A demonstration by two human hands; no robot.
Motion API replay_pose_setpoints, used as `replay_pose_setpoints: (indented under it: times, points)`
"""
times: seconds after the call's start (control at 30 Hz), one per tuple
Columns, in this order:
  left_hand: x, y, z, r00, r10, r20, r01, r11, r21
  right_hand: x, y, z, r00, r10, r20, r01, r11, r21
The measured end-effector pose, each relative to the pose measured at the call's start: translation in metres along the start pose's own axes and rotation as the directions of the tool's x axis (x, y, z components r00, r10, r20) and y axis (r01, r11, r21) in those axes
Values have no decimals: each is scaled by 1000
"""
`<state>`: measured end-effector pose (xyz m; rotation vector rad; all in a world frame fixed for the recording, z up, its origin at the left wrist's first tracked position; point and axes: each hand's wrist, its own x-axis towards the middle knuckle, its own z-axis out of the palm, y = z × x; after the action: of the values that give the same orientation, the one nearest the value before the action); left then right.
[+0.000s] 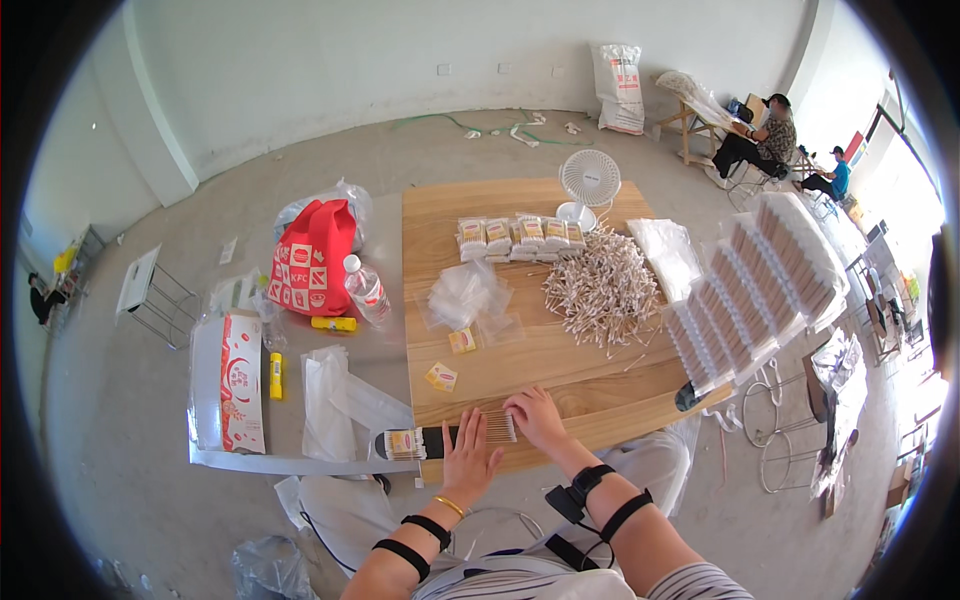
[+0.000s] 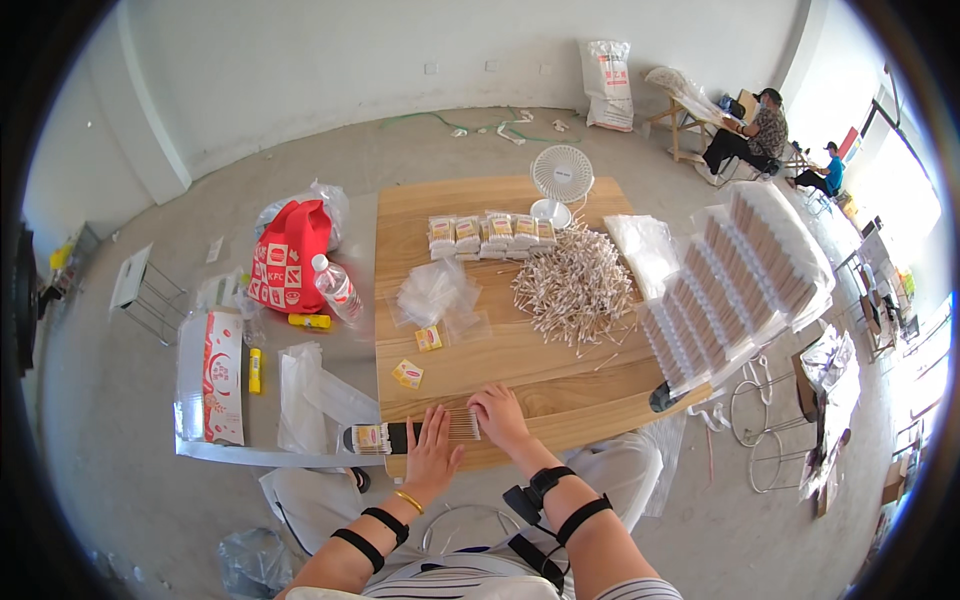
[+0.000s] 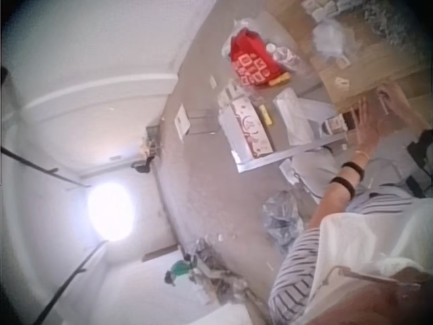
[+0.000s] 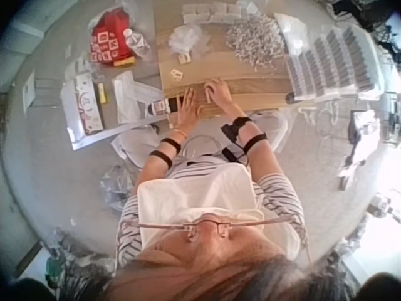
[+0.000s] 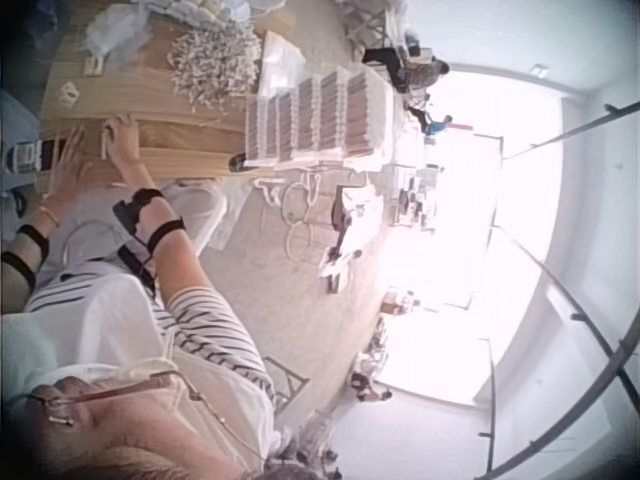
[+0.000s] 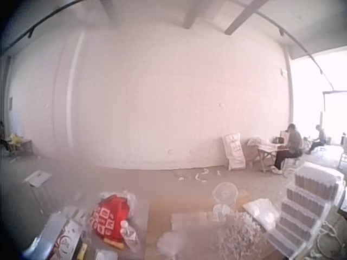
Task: The recorder is seen counting and placing medical or hygiene swabs into small plastic bags.
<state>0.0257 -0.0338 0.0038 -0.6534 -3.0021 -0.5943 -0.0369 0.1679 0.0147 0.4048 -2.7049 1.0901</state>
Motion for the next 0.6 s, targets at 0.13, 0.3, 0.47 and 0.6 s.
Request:
replay_pose_setpoints:
  times: [0.13, 0.3, 0.47, 0.6]
  points:
    - [6, 2, -11, 1000, 6, 6, -6, 1000, 17, -8, 2, -10, 986, 130, -104, -123, 990, 69]
    - [21, 5, -10, 992, 119, 46, -124, 983, 139, -31, 2, -19, 991, 121, -56, -122, 992, -13]
    - [23, 7, -7, 995, 87, 49, -92, 991, 96, -51, -13, -21, 997, 29, 69, -16, 983, -182]
    - [15, -4, -24, 1000, -18, 22, 19, 999, -47, -58, -32, -15, 980, 24, 199, 37, 954, -299]
